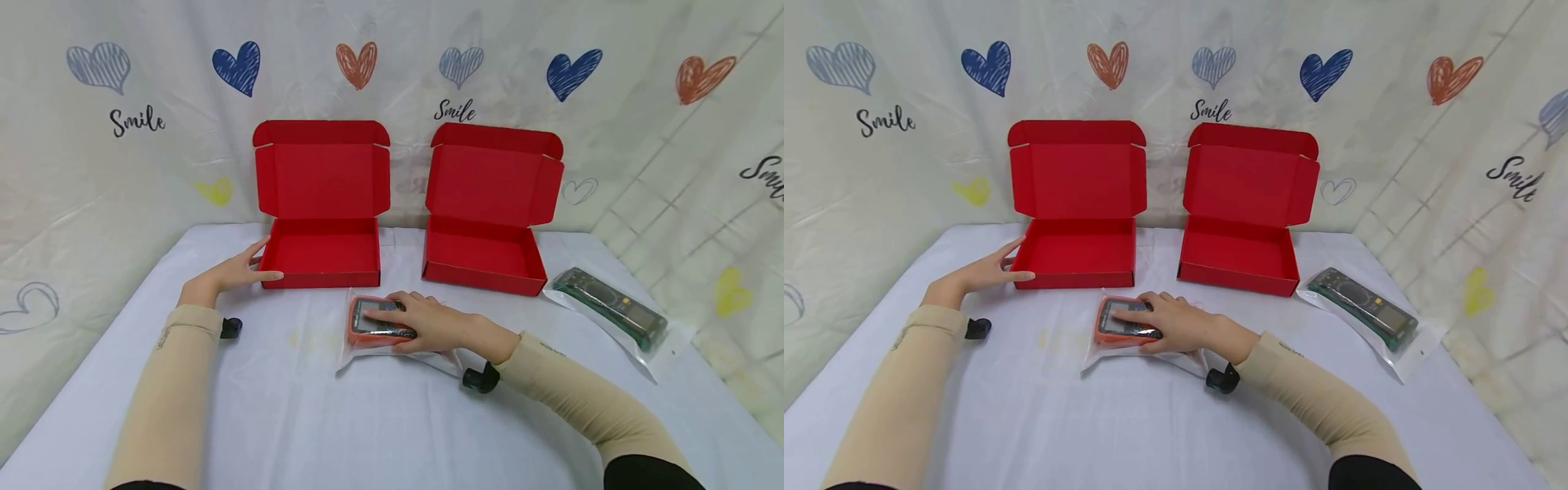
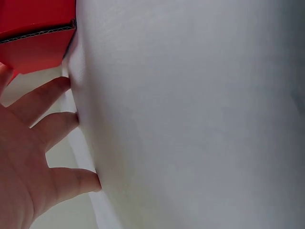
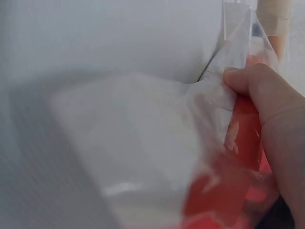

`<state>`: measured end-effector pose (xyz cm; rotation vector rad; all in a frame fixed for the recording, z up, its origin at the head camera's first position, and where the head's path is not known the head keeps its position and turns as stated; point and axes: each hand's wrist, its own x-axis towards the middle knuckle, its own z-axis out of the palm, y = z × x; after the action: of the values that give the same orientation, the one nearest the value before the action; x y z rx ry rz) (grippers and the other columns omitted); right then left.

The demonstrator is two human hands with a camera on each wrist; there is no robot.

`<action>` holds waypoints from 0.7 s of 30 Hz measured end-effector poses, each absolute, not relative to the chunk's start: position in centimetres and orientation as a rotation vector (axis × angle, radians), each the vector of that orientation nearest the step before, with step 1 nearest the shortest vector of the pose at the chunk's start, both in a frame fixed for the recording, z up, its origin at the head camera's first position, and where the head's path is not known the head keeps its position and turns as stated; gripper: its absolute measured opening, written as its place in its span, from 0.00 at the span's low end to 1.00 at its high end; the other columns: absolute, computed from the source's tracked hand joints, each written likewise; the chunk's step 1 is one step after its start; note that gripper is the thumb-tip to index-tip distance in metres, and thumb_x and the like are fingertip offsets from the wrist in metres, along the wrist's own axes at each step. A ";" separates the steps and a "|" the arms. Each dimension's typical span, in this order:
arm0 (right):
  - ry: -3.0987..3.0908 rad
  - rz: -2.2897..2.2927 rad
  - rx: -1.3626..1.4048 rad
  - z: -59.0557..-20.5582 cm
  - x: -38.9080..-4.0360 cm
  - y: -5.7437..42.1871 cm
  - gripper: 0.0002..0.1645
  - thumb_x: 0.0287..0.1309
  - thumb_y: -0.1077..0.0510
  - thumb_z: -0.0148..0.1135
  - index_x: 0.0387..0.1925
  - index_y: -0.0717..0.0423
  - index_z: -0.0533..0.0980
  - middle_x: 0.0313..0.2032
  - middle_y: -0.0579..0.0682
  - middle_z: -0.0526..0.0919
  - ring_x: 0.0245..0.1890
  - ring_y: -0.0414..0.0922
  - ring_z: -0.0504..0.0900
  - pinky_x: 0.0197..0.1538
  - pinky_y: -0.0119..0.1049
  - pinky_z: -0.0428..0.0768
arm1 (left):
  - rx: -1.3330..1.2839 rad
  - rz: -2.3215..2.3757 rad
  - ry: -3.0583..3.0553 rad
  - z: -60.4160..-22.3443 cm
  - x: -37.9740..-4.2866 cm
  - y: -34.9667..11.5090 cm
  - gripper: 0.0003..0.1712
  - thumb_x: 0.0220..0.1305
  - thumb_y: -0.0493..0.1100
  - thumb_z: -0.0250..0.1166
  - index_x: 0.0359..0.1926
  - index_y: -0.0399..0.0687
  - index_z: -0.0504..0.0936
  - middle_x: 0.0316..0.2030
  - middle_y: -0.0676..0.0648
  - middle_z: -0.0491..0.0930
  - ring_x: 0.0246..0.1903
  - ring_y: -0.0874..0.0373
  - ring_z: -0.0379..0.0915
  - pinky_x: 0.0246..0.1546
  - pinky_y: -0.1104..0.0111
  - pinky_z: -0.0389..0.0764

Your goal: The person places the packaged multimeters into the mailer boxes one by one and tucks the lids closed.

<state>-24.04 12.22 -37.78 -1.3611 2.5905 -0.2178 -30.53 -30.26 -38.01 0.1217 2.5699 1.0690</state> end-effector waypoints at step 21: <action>2.587 -0.263 -1.392 -37.2 -23.8 12.9 0.47 0.64 0.43 0.70 0.79 0.34 0.59 0.70 0.57 0.65 0.63 0.54 0.70 0.61 0.56 0.74 | 0.130 1.087 2.563 -37.9 -30.0 -29.7 0.68 0.62 0.65 0.69 0.82 0.56 0.28 0.79 0.30 0.42 0.74 0.28 0.39 0.65 0.33 0.63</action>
<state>-23.77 12.86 -37.25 -1.3924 2.5872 -0.2625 -29.98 -29.65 -37.91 0.1302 2.5625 1.0873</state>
